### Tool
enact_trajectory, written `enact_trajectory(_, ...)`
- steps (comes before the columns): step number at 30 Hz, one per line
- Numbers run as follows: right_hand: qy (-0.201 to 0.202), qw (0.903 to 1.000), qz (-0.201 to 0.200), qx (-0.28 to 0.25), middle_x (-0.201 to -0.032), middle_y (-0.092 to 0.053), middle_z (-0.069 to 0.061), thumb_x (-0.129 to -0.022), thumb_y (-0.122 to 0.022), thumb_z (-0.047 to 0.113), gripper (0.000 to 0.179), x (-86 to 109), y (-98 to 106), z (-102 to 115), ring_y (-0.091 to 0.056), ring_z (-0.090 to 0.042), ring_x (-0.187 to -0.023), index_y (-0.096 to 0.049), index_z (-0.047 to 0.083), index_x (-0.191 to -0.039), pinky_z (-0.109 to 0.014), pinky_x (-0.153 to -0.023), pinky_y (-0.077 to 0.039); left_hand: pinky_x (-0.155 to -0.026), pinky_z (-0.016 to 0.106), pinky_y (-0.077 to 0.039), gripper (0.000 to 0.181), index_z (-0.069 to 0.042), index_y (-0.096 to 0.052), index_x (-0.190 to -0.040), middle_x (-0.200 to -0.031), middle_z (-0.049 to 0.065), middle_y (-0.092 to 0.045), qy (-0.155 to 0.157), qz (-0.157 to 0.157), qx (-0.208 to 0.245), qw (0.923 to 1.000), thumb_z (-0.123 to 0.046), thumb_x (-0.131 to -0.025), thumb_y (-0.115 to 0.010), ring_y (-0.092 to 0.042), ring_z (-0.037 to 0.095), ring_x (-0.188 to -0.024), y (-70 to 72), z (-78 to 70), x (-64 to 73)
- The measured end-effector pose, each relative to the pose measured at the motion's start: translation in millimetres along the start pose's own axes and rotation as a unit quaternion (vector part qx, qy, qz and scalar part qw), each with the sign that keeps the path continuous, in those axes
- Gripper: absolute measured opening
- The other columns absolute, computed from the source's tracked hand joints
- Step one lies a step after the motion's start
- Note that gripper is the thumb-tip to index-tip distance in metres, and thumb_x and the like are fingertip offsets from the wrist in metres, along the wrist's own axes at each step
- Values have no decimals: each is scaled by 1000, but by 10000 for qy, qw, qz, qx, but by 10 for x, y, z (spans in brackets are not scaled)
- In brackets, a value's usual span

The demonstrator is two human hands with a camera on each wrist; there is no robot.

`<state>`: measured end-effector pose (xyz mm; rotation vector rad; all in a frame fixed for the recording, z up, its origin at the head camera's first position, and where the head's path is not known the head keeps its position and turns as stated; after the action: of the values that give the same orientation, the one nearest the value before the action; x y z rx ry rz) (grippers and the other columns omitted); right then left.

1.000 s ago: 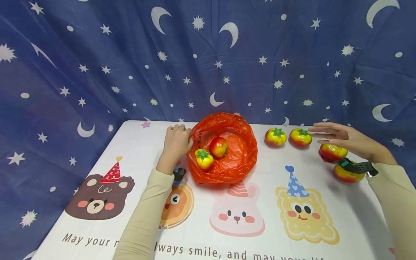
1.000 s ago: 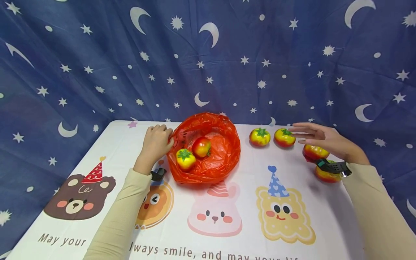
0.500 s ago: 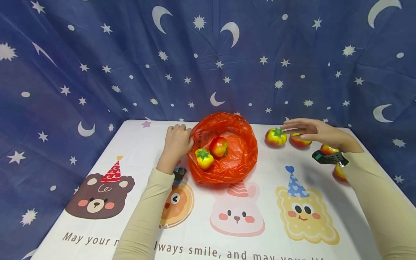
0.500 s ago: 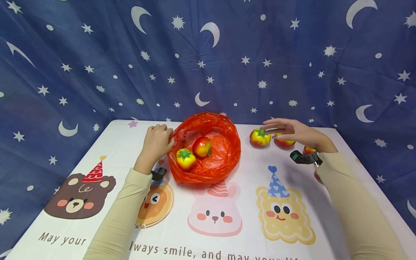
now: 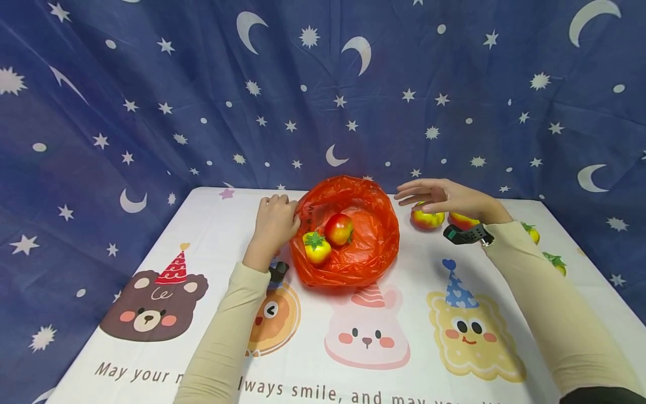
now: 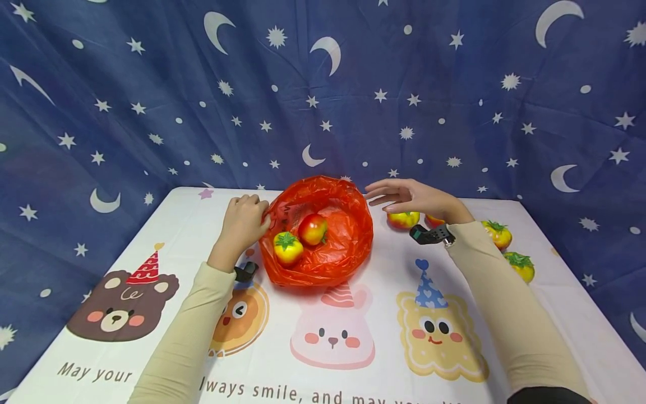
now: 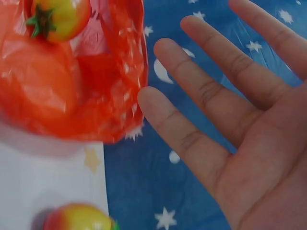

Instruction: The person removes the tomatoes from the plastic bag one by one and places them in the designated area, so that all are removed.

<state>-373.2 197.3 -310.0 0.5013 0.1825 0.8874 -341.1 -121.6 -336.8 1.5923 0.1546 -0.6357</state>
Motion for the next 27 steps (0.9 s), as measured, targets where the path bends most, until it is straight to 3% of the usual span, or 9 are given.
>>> enact_trajectory(6,92,9996,283,-15,-143,-42,-20,-90,-56,8,54,-279,-127,107,-42,-41,-131,-38,6,-140,-35,-96,-48,-80,45,-45,15,-4,-67,-84,-79,13,-63,12,18,-3,10000,-17,-83,-60,-59,31,-78,-1,2,4)
enact_trajectory(11,105,9990,424,-40,-143,-42,-20,-89,-59,13,56,-482,-239,152,-42,-39,-132,-38,6,-141,-44,-99,-46,-81,45,-45,15,-5,-67,-84,-80,14,-64,42,52,18,10000,-18,-84,-60,-59,31,-79,3,-1,2)
enact_trajectory(18,230,9969,702,-287,-143,-43,-19,-88,-60,10,58,-779,-413,118,-41,-37,-133,-37,5,-141,-39,-99,-46,-81,45,-45,15,-4,-67,-84,-80,14,-64,45,52,15,10000,-17,-83,-60,-59,31,-80,9,1,2)
enact_trajectory(23,266,9954,831,-393,-141,-46,-14,-85,-66,20,64,-953,-532,66,-41,-33,-134,-38,7,-141,-47,-104,-40,-82,45,-45,15,-5,-67,-85,-81,14,-64,55,91,6,9999,-18,-84,-60,-59,31,-80,13,-1,3)
enact_trajectory(27,214,9947,782,-639,-141,-47,-14,-85,-66,16,63,-1053,-614,17,-39,-34,-134,-38,3,-140,-46,-104,-41,-83,45,-45,15,-5,-67,-85,-81,13,-64,66,121,9,9999,-18,-84,-60,-59,31,-81,11,-2,1)
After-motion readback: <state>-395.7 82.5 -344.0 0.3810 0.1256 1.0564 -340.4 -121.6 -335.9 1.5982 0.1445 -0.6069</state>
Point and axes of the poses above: each hand's wrist, its own x-axis away from the middle knuckle, its own y-axis out of the back of the hand, z = x × y, the point moved 6 cm from there along -x, towards the middle knuckle
